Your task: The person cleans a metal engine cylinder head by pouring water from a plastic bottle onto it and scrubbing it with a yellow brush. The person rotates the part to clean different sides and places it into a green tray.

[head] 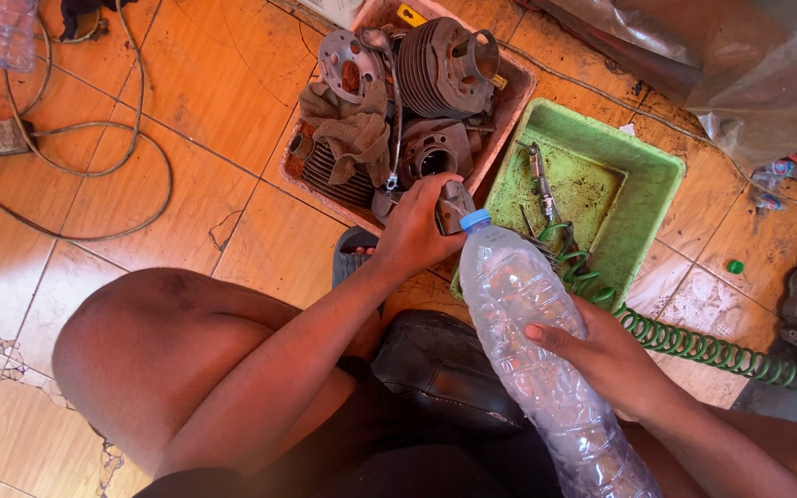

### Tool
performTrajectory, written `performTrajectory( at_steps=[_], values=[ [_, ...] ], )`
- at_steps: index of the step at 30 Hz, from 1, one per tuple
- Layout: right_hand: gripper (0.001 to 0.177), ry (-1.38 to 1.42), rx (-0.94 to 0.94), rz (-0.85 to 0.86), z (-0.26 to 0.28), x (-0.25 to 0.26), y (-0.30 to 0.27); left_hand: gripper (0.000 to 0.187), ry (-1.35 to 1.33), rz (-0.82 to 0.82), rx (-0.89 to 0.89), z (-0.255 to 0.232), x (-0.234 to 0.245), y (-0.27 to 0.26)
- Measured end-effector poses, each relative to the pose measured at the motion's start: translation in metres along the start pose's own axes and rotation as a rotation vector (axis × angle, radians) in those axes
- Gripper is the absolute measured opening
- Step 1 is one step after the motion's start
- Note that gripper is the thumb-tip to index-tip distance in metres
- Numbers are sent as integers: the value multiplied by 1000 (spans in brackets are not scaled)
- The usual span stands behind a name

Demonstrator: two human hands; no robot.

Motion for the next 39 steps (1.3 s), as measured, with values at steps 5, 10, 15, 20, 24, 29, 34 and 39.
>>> performTrajectory(
  at_steps=[5,10,15,20,24,29,34,39],
  values=[
    [41,9,-19,-7,-1,0,0,74,-82,18,152,-19,16,6],
    [41,7,-23,2,-5,1,-1,71,-289,-6,389,-5,23,12],
    [47,-40,-14,11,-3,1,-7,79,-676,-1,553,33,7,13],
    [50,-127,-20,-32,3,6,-11,66,-1166,-31,711,36,3,12],
    [50,-180,-17,-47,6,10,-11,75,-1475,162,563,37,0,11],
    [52,-207,3,-36,8,11,-11,67,-1466,239,560,35,-5,13],
    [53,-214,-47,-26,11,8,-15,62,-1463,200,622,40,-11,12],
    [59,-344,-51,-20,6,7,-13,57,-1681,129,692,40,-9,13]
  ],
)
Point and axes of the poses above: each hand's wrist, its own y-axis towards the middle knuckle, its own x-axis out of the back of the hand, z = x × y, the point moved 3 cm from there along y, towards the middle knuckle
